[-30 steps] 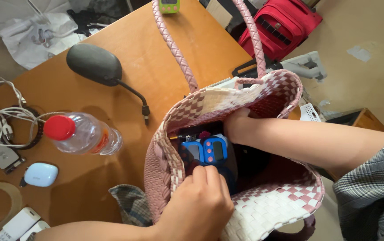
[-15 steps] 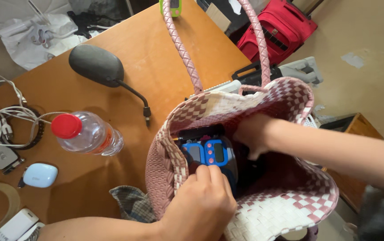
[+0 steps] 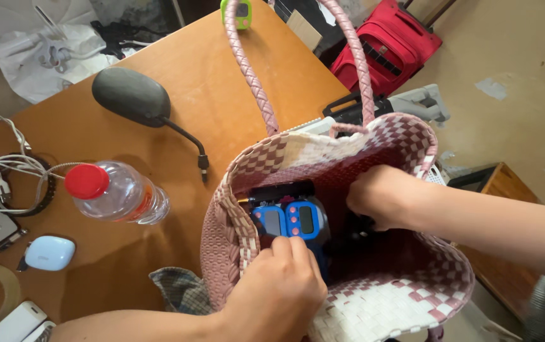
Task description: The person packs a woven tote bag with daily essentials from a cluttered table. They place a dark bottle, a water bottle, several small blue and pink electronic devices, a hairbrush, and a small box into the bag one by one.
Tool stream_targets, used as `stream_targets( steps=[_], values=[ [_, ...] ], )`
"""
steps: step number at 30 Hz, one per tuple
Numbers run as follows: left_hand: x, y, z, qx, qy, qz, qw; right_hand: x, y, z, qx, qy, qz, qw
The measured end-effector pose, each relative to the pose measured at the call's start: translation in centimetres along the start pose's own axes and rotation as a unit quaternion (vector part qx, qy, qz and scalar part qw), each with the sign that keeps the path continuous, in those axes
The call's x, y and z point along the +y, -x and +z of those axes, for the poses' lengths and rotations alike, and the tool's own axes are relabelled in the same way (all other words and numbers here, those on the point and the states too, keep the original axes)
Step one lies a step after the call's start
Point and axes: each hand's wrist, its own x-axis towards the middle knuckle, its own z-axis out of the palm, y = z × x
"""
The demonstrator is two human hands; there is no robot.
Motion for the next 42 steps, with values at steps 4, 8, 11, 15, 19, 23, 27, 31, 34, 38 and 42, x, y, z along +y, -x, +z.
stream_targets(
  steps=[4,8,11,15,19,23,27,31,34,38,42],
  values=[
    [0.1,-0.1,0.2,-0.011,0.022,0.003,1.000,0.1,2.0,-3.6,-0.046,-0.034,0.060,0.997],
    [0.1,-0.1,0.3,-0.017,0.038,-0.001,0.999,0.8,2.5,-5.6,-0.164,-0.077,0.152,0.972],
    [0.1,-0.2,0.3,-0.017,0.039,-0.002,0.999,0.4,1.8,-3.6,-0.169,-0.074,0.162,0.969],
    [0.1,-0.2,0.3,-0.017,0.033,-0.008,0.999,-1.0,0.6,1.1,-0.140,0.030,0.162,0.976],
    [0.1,-0.2,0.2,-0.028,0.020,0.000,0.999,-1.8,-1.1,3.1,-0.212,0.134,0.131,0.959],
    [0.1,-0.2,0.1,-0.011,0.034,0.004,0.999,-2.4,-3.0,4.1,-0.276,0.160,0.125,0.939],
    [0.2,-0.2,0.3,0.001,0.025,0.009,1.000,-4.1,-4.0,4.9,-0.299,0.152,0.107,0.936],
    [-0.1,-0.2,0.0,0.016,0.043,0.015,0.999,-4.2,-1.9,1.0,-0.162,0.074,0.106,0.978],
    [-0.7,-0.8,-1.1,0.057,0.052,0.036,0.996,-3.4,2.4,-3.1,0.208,-0.134,-0.026,0.969],
    [-0.9,-3.0,-3.8,0.067,0.075,0.074,0.992,-5.7,6.2,-3.7,0.376,-0.298,-0.142,0.866],
    [-0.3,-6.7,-6.7,0.224,0.209,0.069,0.949,-6.3,9.6,-0.9,0.433,-0.440,0.011,0.786]
  ],
)
